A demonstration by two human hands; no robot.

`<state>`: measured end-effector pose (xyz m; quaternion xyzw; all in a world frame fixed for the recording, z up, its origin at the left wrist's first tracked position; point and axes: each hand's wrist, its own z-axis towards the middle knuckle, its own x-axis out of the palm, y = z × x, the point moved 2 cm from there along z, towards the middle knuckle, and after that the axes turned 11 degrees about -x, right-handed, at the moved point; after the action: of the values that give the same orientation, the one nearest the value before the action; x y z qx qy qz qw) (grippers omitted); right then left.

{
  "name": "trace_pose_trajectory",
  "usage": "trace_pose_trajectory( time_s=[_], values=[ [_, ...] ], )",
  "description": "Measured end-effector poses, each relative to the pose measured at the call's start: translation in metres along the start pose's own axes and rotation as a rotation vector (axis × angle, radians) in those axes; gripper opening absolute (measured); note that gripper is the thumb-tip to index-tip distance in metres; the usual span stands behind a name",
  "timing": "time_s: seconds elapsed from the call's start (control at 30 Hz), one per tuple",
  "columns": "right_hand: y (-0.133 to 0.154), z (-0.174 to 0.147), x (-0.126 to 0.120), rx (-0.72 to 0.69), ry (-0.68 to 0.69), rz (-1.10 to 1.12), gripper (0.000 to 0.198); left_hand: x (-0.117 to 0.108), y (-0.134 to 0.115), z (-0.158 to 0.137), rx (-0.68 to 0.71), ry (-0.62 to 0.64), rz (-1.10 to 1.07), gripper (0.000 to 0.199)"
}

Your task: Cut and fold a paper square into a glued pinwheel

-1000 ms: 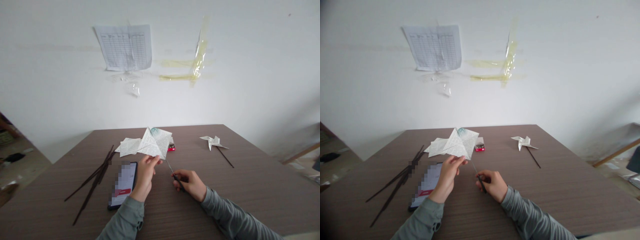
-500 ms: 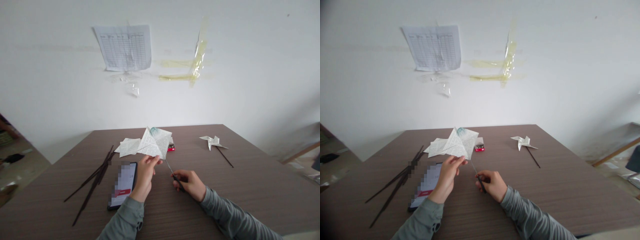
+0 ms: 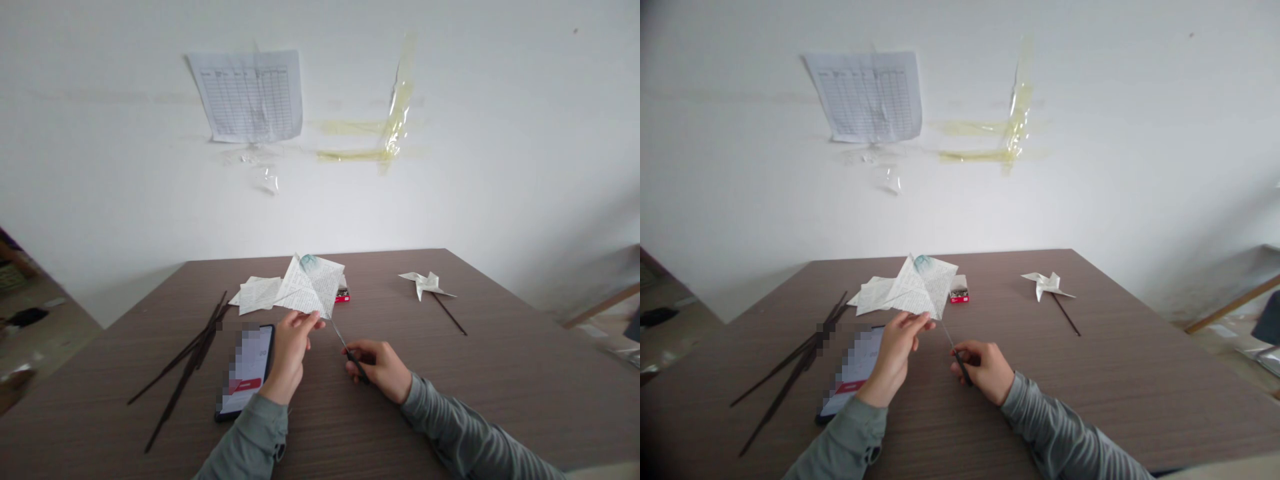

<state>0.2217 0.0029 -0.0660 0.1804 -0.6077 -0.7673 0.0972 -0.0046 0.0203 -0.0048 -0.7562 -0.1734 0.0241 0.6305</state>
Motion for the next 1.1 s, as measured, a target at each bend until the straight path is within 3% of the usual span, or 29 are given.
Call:
trace_pose_trajectory(
  time_s=[0.43,0.83,1.1],
  values=[
    [0.0057,0.0001,0.0026,0.014,-0.004,0.01,0.066,0.001,0.0026,0.0024,0.005,-0.023,-0.002,0.044],
    [0.0044,0.0003,0.0015,0.017,0.0,-0.006,0.061,-0.0008,0.0037,0.0042,0.01,-0.01,0.014,0.049],
    [0.002,0.0004,0.0013,0.011,0.0,-0.01,0.06,0.0007,0.0032,0.0027,-0.009,-0.02,-0.022,0.04]
  ],
)
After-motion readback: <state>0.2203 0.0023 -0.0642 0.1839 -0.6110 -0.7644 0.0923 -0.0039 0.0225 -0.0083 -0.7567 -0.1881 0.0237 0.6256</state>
